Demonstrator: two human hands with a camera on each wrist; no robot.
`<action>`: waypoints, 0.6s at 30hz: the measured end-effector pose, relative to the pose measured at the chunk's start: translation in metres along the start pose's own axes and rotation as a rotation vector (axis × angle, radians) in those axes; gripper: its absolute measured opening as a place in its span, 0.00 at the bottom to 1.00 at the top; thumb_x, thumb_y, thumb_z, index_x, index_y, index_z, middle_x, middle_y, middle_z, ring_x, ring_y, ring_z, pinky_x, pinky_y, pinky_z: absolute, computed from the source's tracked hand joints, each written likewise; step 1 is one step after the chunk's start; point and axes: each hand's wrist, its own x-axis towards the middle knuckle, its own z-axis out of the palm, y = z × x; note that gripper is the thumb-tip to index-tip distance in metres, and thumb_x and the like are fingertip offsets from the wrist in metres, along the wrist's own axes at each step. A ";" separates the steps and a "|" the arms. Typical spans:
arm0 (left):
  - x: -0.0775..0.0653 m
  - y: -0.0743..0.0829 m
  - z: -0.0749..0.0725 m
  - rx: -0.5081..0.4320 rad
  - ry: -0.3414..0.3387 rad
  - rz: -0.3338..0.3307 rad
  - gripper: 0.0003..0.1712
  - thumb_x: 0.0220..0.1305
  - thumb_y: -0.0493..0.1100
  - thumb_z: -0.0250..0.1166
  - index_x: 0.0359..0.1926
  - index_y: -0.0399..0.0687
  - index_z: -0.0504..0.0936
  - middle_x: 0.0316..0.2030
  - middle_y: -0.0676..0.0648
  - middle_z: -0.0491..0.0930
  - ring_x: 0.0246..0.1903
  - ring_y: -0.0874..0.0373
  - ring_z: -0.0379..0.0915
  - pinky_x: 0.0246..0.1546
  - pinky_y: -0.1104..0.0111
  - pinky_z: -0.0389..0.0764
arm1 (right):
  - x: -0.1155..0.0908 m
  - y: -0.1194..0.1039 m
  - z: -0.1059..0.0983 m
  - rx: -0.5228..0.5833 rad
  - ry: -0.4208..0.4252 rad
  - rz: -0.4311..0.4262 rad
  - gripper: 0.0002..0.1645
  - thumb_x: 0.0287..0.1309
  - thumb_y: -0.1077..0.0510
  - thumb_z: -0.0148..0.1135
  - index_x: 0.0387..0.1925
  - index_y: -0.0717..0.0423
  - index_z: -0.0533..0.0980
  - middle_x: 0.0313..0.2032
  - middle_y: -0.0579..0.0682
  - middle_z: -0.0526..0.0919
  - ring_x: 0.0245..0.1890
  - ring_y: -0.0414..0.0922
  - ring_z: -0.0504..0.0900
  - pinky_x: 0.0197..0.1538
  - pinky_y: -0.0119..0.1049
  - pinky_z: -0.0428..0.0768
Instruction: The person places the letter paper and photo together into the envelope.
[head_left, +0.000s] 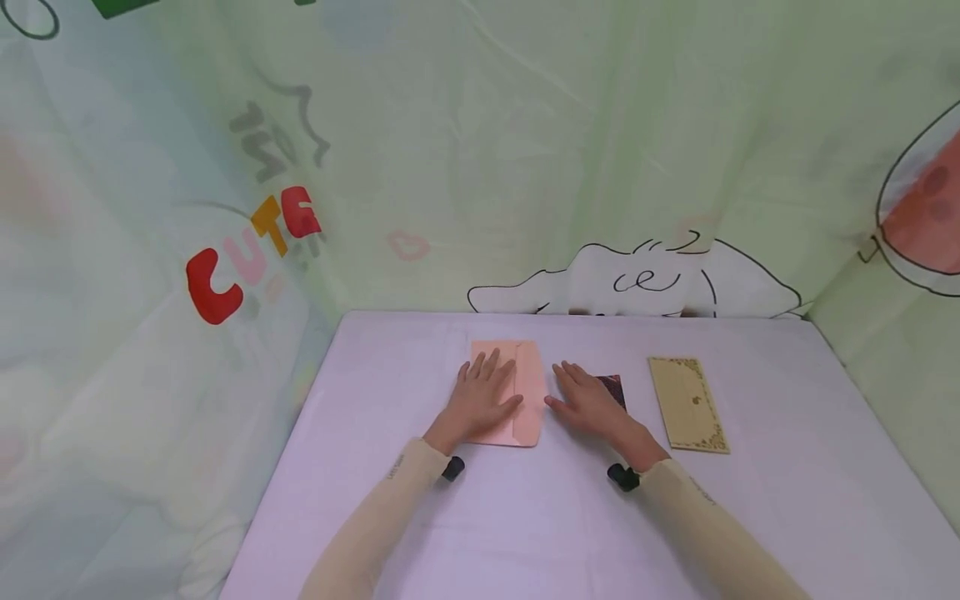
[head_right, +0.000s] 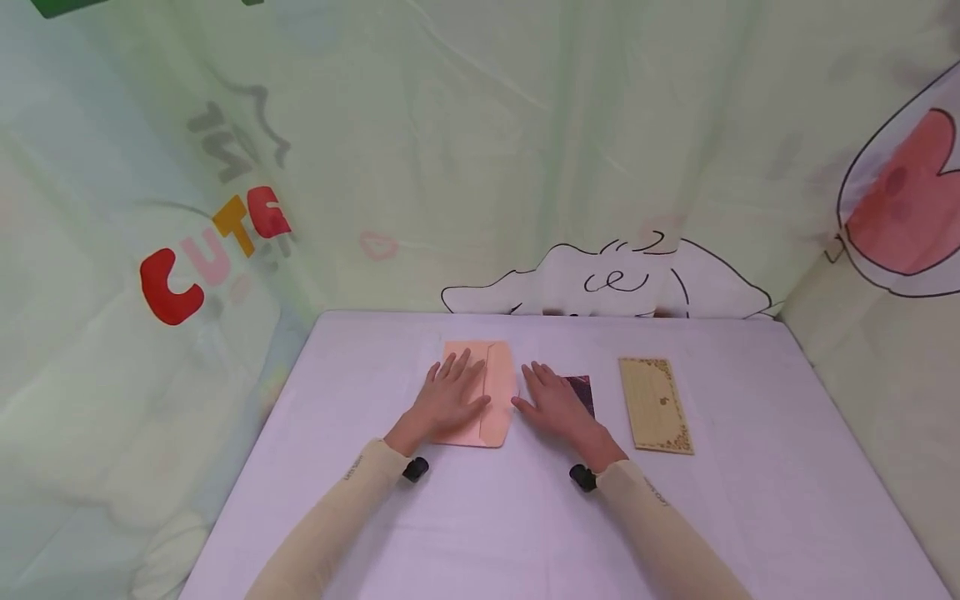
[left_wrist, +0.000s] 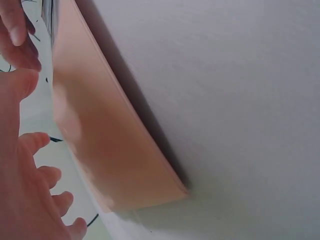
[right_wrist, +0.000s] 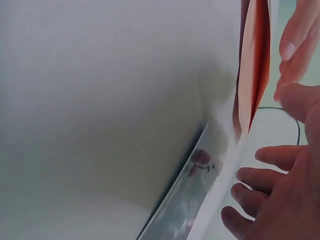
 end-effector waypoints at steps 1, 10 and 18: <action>0.000 0.001 0.000 -0.002 0.004 0.003 0.42 0.73 0.70 0.44 0.80 0.59 0.52 0.81 0.44 0.44 0.79 0.41 0.41 0.75 0.43 0.49 | 0.001 -0.003 0.002 -0.002 -0.010 -0.019 0.41 0.71 0.46 0.56 0.73 0.69 0.59 0.73 0.70 0.59 0.74 0.67 0.58 0.72 0.65 0.60; 0.002 0.005 0.009 -0.041 -0.026 0.014 0.41 0.73 0.67 0.47 0.80 0.58 0.51 0.81 0.42 0.44 0.79 0.40 0.41 0.75 0.44 0.51 | 0.007 -0.014 0.012 -0.036 -0.086 -0.099 0.36 0.70 0.50 0.59 0.70 0.69 0.65 0.73 0.70 0.61 0.75 0.67 0.57 0.72 0.66 0.57; 0.004 0.007 0.008 0.021 -0.063 0.001 0.38 0.75 0.63 0.46 0.80 0.60 0.50 0.81 0.43 0.45 0.79 0.41 0.43 0.75 0.47 0.54 | 0.007 -0.018 0.012 -0.076 -0.104 -0.083 0.38 0.69 0.49 0.61 0.70 0.68 0.65 0.73 0.69 0.61 0.75 0.66 0.58 0.72 0.65 0.58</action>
